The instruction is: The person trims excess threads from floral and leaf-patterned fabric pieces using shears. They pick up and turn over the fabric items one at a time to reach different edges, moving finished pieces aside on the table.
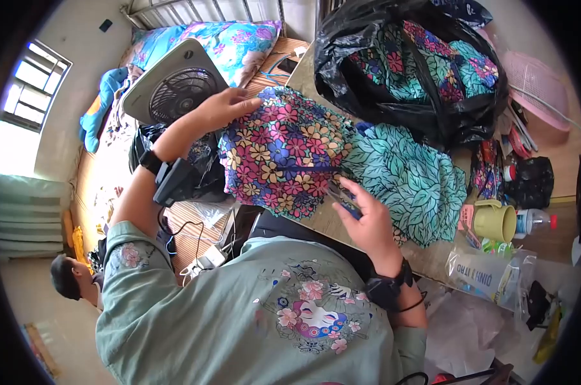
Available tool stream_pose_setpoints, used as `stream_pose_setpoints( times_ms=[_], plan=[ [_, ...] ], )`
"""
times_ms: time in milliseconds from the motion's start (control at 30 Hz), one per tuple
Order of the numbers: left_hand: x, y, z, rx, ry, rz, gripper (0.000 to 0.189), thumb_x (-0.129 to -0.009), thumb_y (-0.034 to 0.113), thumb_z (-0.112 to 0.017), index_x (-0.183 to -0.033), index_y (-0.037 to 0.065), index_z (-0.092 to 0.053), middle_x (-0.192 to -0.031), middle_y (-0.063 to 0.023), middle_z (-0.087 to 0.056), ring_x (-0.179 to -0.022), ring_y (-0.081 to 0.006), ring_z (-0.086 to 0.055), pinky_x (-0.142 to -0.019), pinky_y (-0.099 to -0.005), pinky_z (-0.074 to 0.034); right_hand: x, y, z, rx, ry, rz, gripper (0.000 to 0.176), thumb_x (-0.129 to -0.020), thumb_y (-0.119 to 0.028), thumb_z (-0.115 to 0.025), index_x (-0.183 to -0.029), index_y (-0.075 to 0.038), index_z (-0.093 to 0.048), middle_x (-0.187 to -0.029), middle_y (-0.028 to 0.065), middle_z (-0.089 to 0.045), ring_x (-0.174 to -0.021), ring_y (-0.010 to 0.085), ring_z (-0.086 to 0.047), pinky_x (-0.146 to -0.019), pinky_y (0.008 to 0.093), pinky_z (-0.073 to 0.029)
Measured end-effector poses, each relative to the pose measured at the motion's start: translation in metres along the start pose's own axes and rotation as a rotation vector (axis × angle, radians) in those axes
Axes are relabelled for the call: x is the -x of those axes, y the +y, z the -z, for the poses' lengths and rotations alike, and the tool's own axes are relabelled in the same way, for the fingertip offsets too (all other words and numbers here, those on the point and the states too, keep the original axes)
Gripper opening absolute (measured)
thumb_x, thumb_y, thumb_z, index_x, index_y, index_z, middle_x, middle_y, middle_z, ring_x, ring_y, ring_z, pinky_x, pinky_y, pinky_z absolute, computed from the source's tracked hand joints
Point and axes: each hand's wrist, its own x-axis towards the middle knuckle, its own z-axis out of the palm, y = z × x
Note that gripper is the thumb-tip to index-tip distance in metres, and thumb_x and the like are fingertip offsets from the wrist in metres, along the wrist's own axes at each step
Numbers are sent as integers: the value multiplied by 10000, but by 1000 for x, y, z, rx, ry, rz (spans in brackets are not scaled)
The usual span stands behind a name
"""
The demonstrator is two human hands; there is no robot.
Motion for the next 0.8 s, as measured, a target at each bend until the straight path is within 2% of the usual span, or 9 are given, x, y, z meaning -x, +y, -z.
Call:
stream_pose_setpoints(
  times_ms=[33,100,267,367,467,633,800],
  plan=[
    [3,-1,-3,64,-41,19,704,-862,512,-632,-1280,-37,-493,-1176,-166,-610,-1087,-229,-586,-943,-338,-455,-5,-2,-5,4,-2,7,415,-840,-167,-707,-1199,-3,-579,-873,142,-689,-712,162,-665,-642,273,-500],
    [8,4,-5,134,-71,33,723,-846,515,-653,-1280,-41,-492,-1177,-170,-608,-1094,-230,-582,-949,-339,-450,-15,-1,-16,68,-9,10,485,-831,-190,-717,-1244,1,-549,-900,170,-685,-762,227,-686,-664,299,-516],
    [7,26,1,9,-185,87,790,-751,504,-757,-1279,-25,-502,-1131,-141,-635,-1064,-206,-595,-944,-328,-452,-24,-6,-30,129,-44,41,582,-818,-238,-729,-1287,25,-505,-925,197,-678,-810,314,-686,-685,343,-528],
    [4,28,3,-25,-252,118,806,-713,481,-798,-1275,-20,-510,-1099,-123,-651,-1040,-192,-605,-940,-319,-454,-24,-7,-34,171,-93,-3,596,-819,-248,-727,-1289,36,-495,-932,201,-676,-819,322,-682,-692,347,-528],
    [6,28,0,169,-248,77,728,-713,436,-810,-1220,-18,-550,-1060,-109,-668,-1003,-168,-614,-927,-316,-462,-26,-8,-37,185,-120,-29,602,-819,-253,-726,-1288,43,-490,-932,204,-674,-823,328,-679,-693,350,-529],
    [11,32,4,212,-239,38,699,-698,392,-830,-1201,-13,-561,-1075,-104,-665,-995,-151,-612,-923,-313,-467,-26,0,-42,161,-103,-22,593,-820,-259,-723,-1275,46,-492,-910,202,-673,-814,337,-675,-679,359,-531],
    [18,35,8,117,-141,-204,672,-699,337,-836,-1214,7,-557,-1088,-99,-666,-1003,-152,-615,-929,-314,-464,-26,0,-44,169,-117,-53,565,-823,-268,-716,-1245,48,-509,-883,194,-675,-790,347,-671,-658,370,-530]
  ],
)
